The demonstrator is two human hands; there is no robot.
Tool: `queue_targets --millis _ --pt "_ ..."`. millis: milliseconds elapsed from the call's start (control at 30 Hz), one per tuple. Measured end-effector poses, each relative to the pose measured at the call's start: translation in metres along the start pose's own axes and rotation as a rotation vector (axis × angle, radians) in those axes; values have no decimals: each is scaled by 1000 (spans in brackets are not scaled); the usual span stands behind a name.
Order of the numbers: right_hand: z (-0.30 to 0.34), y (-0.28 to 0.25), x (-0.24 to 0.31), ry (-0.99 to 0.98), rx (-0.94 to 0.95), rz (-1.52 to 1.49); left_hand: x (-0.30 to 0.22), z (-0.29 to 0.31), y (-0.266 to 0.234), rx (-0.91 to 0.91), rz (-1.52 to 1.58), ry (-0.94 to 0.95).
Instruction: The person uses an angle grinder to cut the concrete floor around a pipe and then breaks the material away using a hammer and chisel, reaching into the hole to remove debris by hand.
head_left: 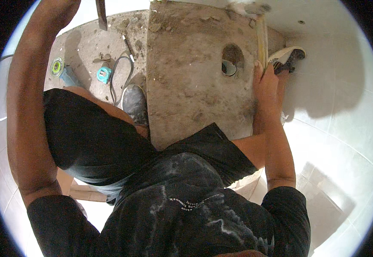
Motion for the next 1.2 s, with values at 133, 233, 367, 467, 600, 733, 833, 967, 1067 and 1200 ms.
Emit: queue_targets --millis 133,233,367,467,600,733,833,967,1067,1200 --pt "9 88 -101 3 293 115 -6 -10 16 42 21 32" --pt "-21 105 -73 -54 332 91 -16 4 -19 -2 -83 21" --pt "-14 33 -36 -24 112 -97 1 -1 0 -11 -43 42" --pt "-3 -7 2 64 -15 -184 8 -1 -6 -12 -9 4" --pt "21 64 -95 95 58 -33 34 -24 23 138 126 -139" --pt "47 111 -89 118 388 -126 79 -33 12 175 114 -139" --pt "45 76 -53 390 266 -348 69 -22 -9 125 36 -96" --pt "77 78 -69 489 -10 -423 96 -16 -19 115 -56 -198" --pt "106 112 -87 579 -123 -457 91 -24 0 131 -55 -216" --pt "132 140 -105 708 -156 -521 84 -26 25 131 -14 -287"
Point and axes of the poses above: each hand's wrist, its own z-axis away from the middle knuckle, its own y-axis out of the palm, x = y × z, the point moved 7 cm from there along -z, towards the middle knuckle, and after that the axes turned 4 degrees about -z, right-handed, at the moved point
